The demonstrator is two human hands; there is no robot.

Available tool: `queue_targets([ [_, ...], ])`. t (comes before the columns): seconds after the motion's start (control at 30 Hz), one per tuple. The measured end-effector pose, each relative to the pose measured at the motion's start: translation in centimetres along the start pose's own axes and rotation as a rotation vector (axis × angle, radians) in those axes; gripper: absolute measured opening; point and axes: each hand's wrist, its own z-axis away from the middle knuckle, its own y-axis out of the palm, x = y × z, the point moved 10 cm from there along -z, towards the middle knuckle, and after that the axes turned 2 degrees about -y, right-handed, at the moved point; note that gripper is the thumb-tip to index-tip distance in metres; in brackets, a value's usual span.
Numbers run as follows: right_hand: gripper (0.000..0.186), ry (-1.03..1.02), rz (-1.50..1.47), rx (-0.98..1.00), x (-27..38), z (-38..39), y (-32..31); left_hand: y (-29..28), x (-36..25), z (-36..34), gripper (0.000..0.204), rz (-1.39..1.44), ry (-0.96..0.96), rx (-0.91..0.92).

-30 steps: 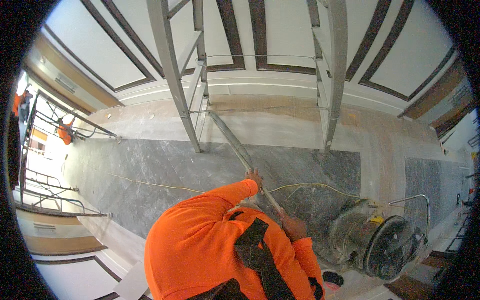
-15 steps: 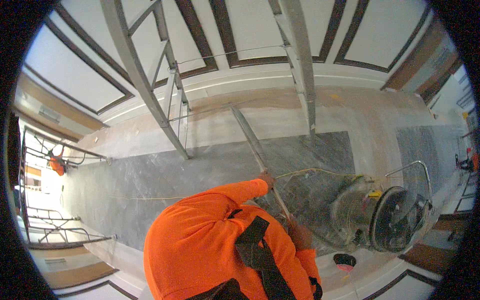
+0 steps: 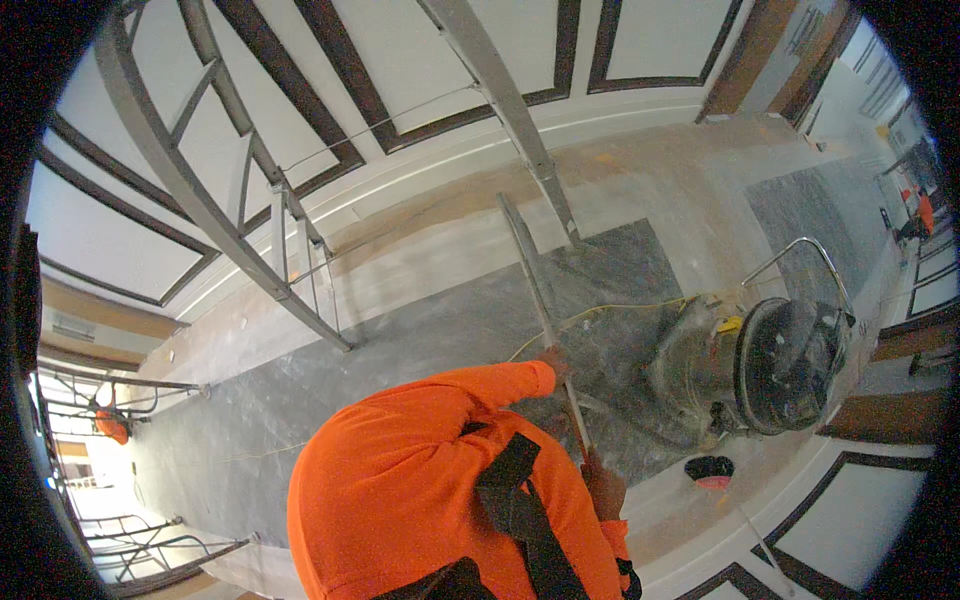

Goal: The person uses a long straight-edge tool to level a floor surface, pulling the tool across the material while standing and bending over the workspace.

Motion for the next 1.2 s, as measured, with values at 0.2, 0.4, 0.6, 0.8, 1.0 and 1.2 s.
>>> queue_targets([
  [0.2, 0.051, 0.294, -0.118, 0.030, -1.6, 2.1, 0.4, -2.2, -6.7, 0.3, 0.034, -0.334, 0.218, 0.175],
  [0.4, 0.051, 0.339, -0.204, 0.010, -2.5, 3.4, 1.7, -3.9, -7.3, 1.4, 0.043, -0.195, 0.158, 0.130],
  [0.6, 0.051, 0.290, -0.306, 0.047, -2.7, 3.1, 1.2, -7.6, -7.9, 6.9, 0.047, -0.292, 0.178, 0.237],
  [0.8, 0.051, 0.222, -0.398, 0.083, -2.5, 2.5, 0.5, -5.2, -5.5, 8.0, 0.044, -0.161, 0.198, 0.043],
  [1.0, 0.051, 0.152, -0.449, 0.135, -2.0, 1.4, 0.6, -4.9, -3.1, 10.0, 0.037, -0.188, 0.104, 0.003],
  [1.2, 0.052, 0.031, -0.430, 0.203, -0.6, -1.1, 1.1, -5.1, 0.2, 11.5, 0.035, -0.154, -0.024, 0.172],
])
